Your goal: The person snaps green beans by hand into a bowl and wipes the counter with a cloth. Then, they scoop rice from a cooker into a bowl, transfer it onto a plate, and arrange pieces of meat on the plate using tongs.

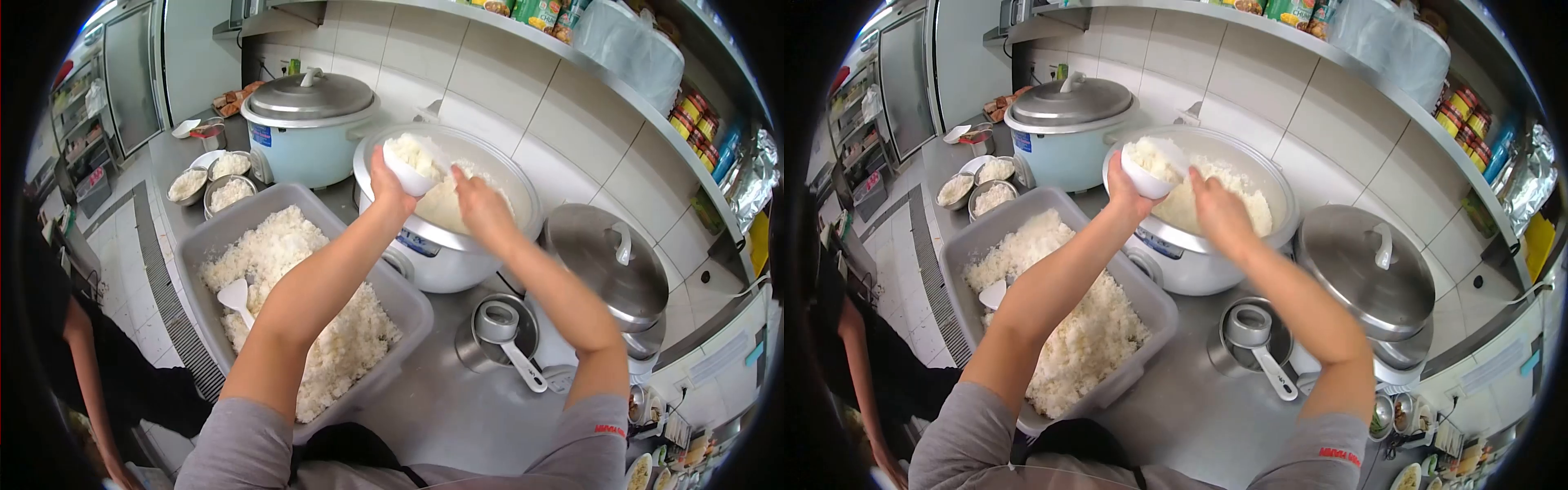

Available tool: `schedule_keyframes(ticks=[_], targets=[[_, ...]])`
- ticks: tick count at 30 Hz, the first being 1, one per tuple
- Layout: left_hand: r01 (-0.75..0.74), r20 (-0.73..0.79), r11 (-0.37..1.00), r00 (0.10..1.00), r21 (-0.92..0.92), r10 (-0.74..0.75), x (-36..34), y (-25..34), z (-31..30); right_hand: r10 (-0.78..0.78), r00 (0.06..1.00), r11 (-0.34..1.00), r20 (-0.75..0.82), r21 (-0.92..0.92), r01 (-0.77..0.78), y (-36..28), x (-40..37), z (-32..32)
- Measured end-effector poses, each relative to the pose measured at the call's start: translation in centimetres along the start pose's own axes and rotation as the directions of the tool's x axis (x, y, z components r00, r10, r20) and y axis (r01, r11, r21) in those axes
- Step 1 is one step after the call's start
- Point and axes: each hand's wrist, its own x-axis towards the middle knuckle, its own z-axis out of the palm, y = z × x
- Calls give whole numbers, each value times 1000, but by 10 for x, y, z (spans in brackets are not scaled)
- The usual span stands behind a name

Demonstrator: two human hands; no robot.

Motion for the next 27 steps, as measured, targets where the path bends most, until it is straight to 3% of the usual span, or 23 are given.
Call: schedule_keyframes(ticks=[4, 7, 9, 11, 12, 13, 15, 16, 18, 19, 21, 22, 24, 25, 27], targets=[[-4, -1, 1000, 1000, 16, 4, 3, -5, 1, 20, 999, 998, 34, 52, -22, -8, -4, 7], [-13, 63, 1000, 998, 16, 12, 6, -3, -5, 21, 999, 984, -45, 176, -12, 2, 2, 1], [-47, 232, 999, 972, 23, 40, 18, -3, -12, 42, 995, 964, -91, 266, -16, 19, 11, -4], [-79, 251, 996, 966, 41, 66, 34, -6, -14, 274, 945, 893, -178, 412, -181, 39, 17, -5], [-117, 268, 991, 959, 61, 97, 42, -4, -15, 274, 944, 893, -184, 414, -178, 40, 16, -5], [-124, 275, 990, 956, 60, 103, 49, -3, -13, 193, 957, 936, -217, 334, -113, 36, 12, -12], [-190, 142, 979, 974, 78, 178, 58, -6, -10, 17, 959, 976, -284, 211, 46, 27, 2, -15], [-188, 143, 979, 974, 76, 176, 59, -5, -6, 16, 959, 977, -284, 208, 45, 27, -3, -15], [-211, 123, 975, 972, 66, 202, 59, -2, -2, -87, 986, 996, -143, -44, 81, 30, -13, -15], [-180, 132, 982, 976, 51, 172, 61, 1, -3, -85, 986, 996, -143, -45, 79, 37, -18, -15], [-187, 112, 980, 978, 72, 178, 49, 8, 1, -113, 987, 970, -116, -230, 84, 58, -27, -15], [-191, 91, 977, 979, 95, 182, 46, 10, 2, -111, 987, 970, -116, -229, 83, 67, -30, -14], [-179, 130, 979, 978, 98, 165, 50, 10, -4, 201, 970, 908, 140, -398, -131, 82, -35, -13], [-174, 170, 980, 973, 95, 157, 51, 10, -2, 204, 970, 906, 135, -402, -135, 80, -32, -15], [-160, 188, 984, 972, 74, 144, 51, 4, 0, 171, 970, 982, -174, -48, -182, 73, -22, -18]])
